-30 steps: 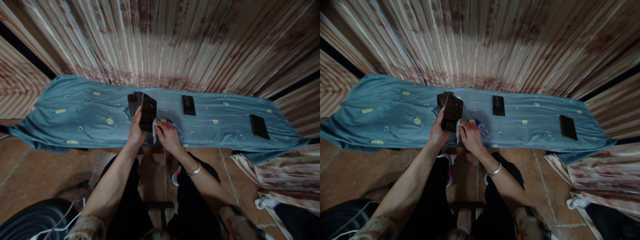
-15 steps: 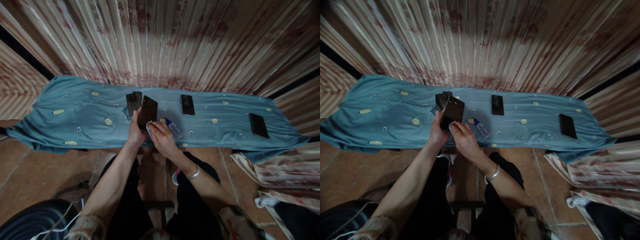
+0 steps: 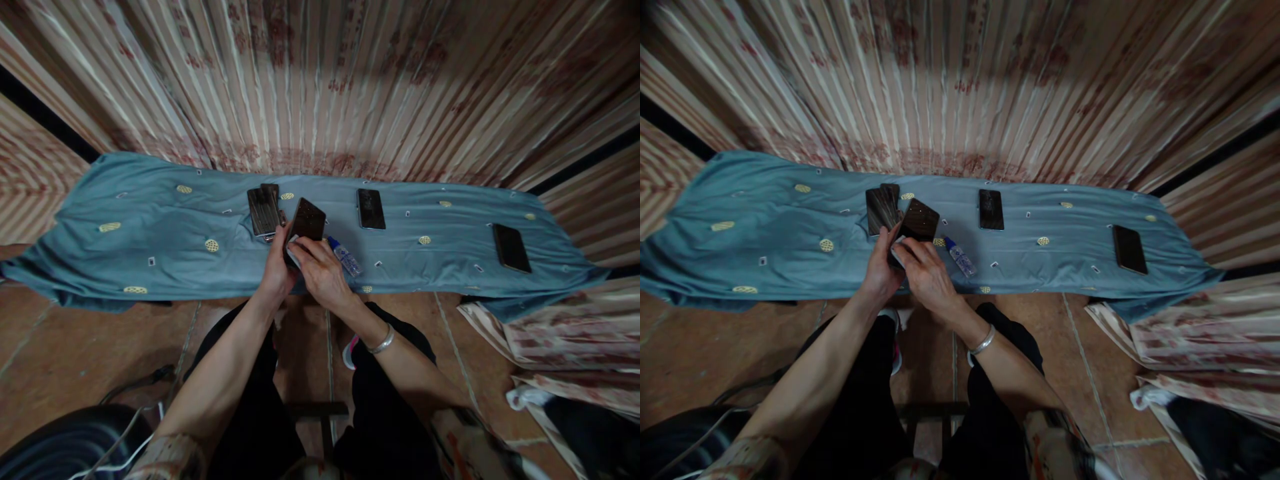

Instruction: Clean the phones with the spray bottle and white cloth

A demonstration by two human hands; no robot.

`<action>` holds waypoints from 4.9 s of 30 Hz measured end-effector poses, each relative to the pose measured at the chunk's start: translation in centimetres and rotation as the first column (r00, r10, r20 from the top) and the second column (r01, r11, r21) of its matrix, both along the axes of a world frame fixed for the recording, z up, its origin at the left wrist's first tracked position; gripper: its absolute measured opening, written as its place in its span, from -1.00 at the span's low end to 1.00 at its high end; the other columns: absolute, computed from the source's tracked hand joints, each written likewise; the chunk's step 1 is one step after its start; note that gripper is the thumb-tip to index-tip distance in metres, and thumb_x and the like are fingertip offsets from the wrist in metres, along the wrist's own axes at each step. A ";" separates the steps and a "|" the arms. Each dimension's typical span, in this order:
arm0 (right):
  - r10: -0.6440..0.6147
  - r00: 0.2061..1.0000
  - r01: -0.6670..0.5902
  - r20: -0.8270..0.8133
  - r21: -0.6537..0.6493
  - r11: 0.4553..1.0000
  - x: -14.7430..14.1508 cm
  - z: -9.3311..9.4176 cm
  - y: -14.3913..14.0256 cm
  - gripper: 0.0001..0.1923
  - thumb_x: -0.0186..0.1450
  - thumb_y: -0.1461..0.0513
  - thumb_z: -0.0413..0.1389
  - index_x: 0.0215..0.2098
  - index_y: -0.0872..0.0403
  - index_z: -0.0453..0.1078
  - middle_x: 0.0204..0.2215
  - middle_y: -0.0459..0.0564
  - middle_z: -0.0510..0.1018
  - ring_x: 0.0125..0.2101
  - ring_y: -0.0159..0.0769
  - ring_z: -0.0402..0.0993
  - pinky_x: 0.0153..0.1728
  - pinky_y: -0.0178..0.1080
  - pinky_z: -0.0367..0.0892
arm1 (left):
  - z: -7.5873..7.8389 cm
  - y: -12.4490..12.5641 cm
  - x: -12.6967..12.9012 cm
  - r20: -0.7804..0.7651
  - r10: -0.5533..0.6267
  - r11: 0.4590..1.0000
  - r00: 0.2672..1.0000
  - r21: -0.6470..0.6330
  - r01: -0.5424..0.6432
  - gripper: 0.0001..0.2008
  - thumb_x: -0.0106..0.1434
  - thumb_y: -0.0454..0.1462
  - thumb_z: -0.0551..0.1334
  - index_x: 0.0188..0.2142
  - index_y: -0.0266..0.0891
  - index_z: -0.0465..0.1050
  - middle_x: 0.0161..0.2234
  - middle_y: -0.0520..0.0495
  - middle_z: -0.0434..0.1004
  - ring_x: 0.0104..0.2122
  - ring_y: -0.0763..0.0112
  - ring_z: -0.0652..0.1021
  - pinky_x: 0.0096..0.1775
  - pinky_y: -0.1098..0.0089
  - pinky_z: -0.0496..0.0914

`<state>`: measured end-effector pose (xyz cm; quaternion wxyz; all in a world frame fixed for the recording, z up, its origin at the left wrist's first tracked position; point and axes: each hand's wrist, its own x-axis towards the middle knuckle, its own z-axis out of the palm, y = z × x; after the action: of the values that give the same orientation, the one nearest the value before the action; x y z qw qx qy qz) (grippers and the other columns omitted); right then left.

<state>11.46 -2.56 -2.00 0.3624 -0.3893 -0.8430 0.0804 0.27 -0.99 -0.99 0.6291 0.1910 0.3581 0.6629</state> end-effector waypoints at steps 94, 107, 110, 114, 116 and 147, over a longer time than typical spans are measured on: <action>-0.021 0.990 0.003 0.139 0.128 0.992 1.2 -0.7 -0.5 -0.64 0.48 0.34 -0.01 0.17 0.16 0.48 0.10 0.19 0.58 0.05 -0.14 0.49 0.19 -0.03 0.43 | -0.6 1.7 -0.8 0.022 0.121 0.992 0.992 -0.040 -0.120 -0.79 0.36 -0.16 0.21 -0.18 -0.18 0.58 -0.14 -0.03 0.69 -0.07 0.36 0.63 0.01 0.39 0.47; -0.030 0.991 0.013 0.131 0.129 0.992 2.3 -0.8 -0.5 -0.65 0.49 0.32 0.00 0.15 0.16 0.50 0.07 0.18 0.60 0.03 -0.15 0.50 0.16 -0.05 0.47 | 0.2 1.6 -1.1 0.042 0.067 0.997 0.997 -0.032 -0.066 -0.63 0.45 -0.02 0.06 -0.21 -0.15 0.55 -0.18 -0.04 0.70 -0.04 0.31 0.63 0.00 0.35 0.49; -0.021 0.990 0.001 0.139 0.143 0.990 2.0 -0.7 -0.7 -0.65 0.48 0.33 0.01 0.15 0.17 0.49 0.08 0.18 0.59 0.03 -0.15 0.49 0.17 -0.07 0.45 | 0.3 1.3 -0.5 0.018 0.059 0.998 0.998 -0.022 -0.058 -0.59 0.41 0.06 0.08 -0.19 -0.13 0.58 -0.15 -0.07 0.70 0.01 0.26 0.62 0.03 0.34 0.49; -0.016 0.990 -0.006 0.137 0.153 0.988 1.5 -0.5 -0.7 -0.63 0.48 0.34 0.01 0.17 0.15 0.48 0.09 0.18 0.58 0.05 -0.14 0.49 0.17 -0.06 0.45 | 0.2 1.0 0.5 0.012 0.040 0.999 0.999 -0.010 -0.040 -0.57 0.34 0.12 0.15 -0.24 -0.11 0.60 -0.12 -0.10 0.70 0.07 0.18 0.59 0.05 0.28 0.50; -0.010 0.991 -0.014 0.132 0.177 0.984 1.3 -0.5 -0.7 -0.64 0.47 0.34 0.00 0.16 0.20 0.48 0.08 0.21 0.59 0.05 -0.13 0.49 0.17 -0.08 0.44 | 0.4 0.9 0.8 0.020 0.029 1.000 0.999 -0.013 -0.028 -0.57 0.36 0.12 0.13 -0.26 -0.11 0.61 -0.12 -0.09 0.70 0.11 0.19 0.57 0.07 0.27 0.49; -0.106 0.987 0.095 0.117 0.101 0.990 1.7 0.3 3.0 -0.58 0.47 0.35 -0.07 0.22 0.12 0.43 0.19 0.17 0.50 0.13 -0.10 0.41 0.23 0.00 0.37 | -1.3 0.1 2.1 -0.072 0.025 0.999 0.997 0.036 -0.023 -0.70 0.43 -0.16 0.16 -0.11 -0.27 0.61 -0.01 -0.11 0.67 0.25 0.33 0.46 0.32 0.33 0.24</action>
<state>13.16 0.46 -1.70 0.3321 -0.4179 -0.8456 -0.0019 2.36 -0.88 -2.31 0.6043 0.2214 0.3711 0.6693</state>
